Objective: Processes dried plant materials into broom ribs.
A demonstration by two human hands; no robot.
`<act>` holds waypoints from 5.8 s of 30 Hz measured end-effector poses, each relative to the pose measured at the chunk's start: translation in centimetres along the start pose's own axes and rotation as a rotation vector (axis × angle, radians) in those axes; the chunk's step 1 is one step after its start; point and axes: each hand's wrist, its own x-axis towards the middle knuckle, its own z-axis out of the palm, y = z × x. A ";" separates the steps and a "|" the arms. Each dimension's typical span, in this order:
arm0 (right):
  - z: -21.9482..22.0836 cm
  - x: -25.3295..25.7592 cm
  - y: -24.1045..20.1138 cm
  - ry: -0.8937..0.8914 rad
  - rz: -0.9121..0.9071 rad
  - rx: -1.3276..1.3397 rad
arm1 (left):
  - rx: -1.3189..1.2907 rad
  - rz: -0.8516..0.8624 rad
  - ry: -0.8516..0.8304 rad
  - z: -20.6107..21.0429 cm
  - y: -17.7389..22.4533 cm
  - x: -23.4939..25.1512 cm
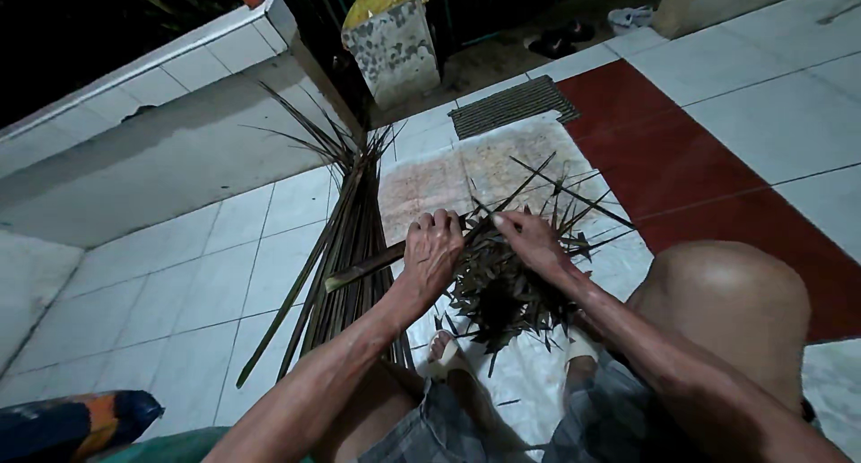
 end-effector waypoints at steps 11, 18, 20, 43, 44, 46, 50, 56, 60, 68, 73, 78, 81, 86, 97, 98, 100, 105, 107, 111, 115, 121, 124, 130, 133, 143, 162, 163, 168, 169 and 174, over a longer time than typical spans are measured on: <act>0.7 0.5 -0.9 -0.003 0.031 -0.008 | -0.056 -0.059 -0.064 -0.6 0.0 0.1; 0.5 1.6 1.9 0.083 0.119 -0.026 | -0.098 -0.087 -0.060 -0.8 -0.6 -0.2; 0.5 2.1 3.0 0.088 0.157 -0.016 | -0.115 -0.108 -0.067 -0.8 -1.0 -0.3; 1.8 0.6 -0.5 0.048 -0.100 0.044 | -0.535 -0.268 -0.247 -1.6 -3.9 0.0; 1.9 0.6 -0.4 0.060 -0.096 0.028 | -0.528 -0.269 -0.248 -1.5 -3.9 -0.1; 1.7 0.8 -0.2 0.074 -0.063 0.004 | -0.521 -0.269 -0.247 -1.5 -3.8 -0.1; 0.8 1.7 1.0 0.141 0.024 0.040 | -0.542 -0.254 -0.235 -1.5 -3.9 -0.3; -1.2 1.8 2.0 0.367 0.121 0.067 | -0.627 -0.342 -0.258 -1.3 -5.2 -0.4; -1.6 1.0 1.3 0.316 0.035 0.153 | -0.716 -0.386 -0.269 -0.9 -5.7 -0.4; 1.8 0.4 -0.6 -0.117 -0.005 0.582 | -0.945 -0.289 -0.345 -0.7 -4.0 0.0; 0.9 0.4 -1.2 -0.032 -0.026 0.607 | -1.113 -0.231 -0.471 -0.3 -5.0 -0.1; 0.2 0.1 -1.0 -0.003 0.006 0.551 | -1.214 -0.188 -0.544 -0.6 -6.5 -0.9; 0.6 -0.2 -0.7 0.006 -0.009 0.402 | -1.299 -0.261 -0.520 0.5 -7.2 -0.9; 1.8 -0.4 -1.7 -0.083 -0.172 0.215 | -1.112 -0.321 -0.391 1.1 -7.3 -0.6; 3.1 -0.9 -3.1 -0.177 -0.166 0.146 | -0.789 -0.291 -0.267 0.9 -5.8 0.0; 3.0 -0.9 -3.1 -0.168 -0.161 0.139 | -0.758 -0.282 -0.258 1.3 -5.8 0.1; 3.2 -0.9 -3.0 -0.143 -0.150 0.136 | -0.692 -0.265 -0.239 1.6 -5.6 0.2; 3.5 -1.1 -3.6 -0.097 -0.083 0.111 | -0.585 -0.292 -0.243 0.8 -4.2 0.3; 3.6 -1.1 -3.9 -0.088 -0.058 0.092 | -0.538 -0.310 -0.258 0.3 -3.8 0.3; 3.6 -1.3 -4.0 -0.087 -0.036 0.061 | -0.524 -0.298 -0.228 -0.4 -3.1 -0.4; 3.3 -1.6 -3.6 -0.089 -0.038 0.054 | -0.483 -0.251 -0.203 0.0 -2.2 -0.9; 3.0 -2.2 -3.1 -0.102 -0.020 0.056 | -0.419 -0.227 -0.267 1.3 -2.5 0.2; 3.5 -1.5 -2.9 -0.085 -0.029 0.034 | -0.411 -0.216 -0.268 1.5 -2.5 0.2; 4.2 -1.6 -1.8 -0.054 -0.029 -0.019 | -0.447 -0.224 -0.301 1.6 -2.6 -0.1; 4.1 -1.8 -1.4 -0.037 -0.061 -0.060 | -0.476 -0.234 -0.325 1.2 -2.8 -0.2; 2.6 0.1 -0.9 0.083 0.067 -0.130 | -0.481 -0.285 -0.346 1.0 -3.6 -1.3; 2.8 0.3 -1.3 -0.121 0.002 -0.070 | -0.072 -0.070 -0.215 0.1 -1.4 -1.3; 2.7 0.4 -1.2 -0.123 0.019 -0.082 | -0.058 -0.054 -0.213 0.0 -1.2 -1.4; 1.5 1.7 0.4 -0.070 0.131 -0.140 | -0.068 -0.009 -0.194 -0.7 -0.9 -2.6; 1.2 1.9 1.0 -0.039 0.150 -0.140 | -0.075 -0.017 -0.194 -0.7 -1.1 -2.7; 0.8 1.5 1.2 0.037 0.018 0.068 | -0.289 -0.143 -0.150 -1.4 -2.5 -3.0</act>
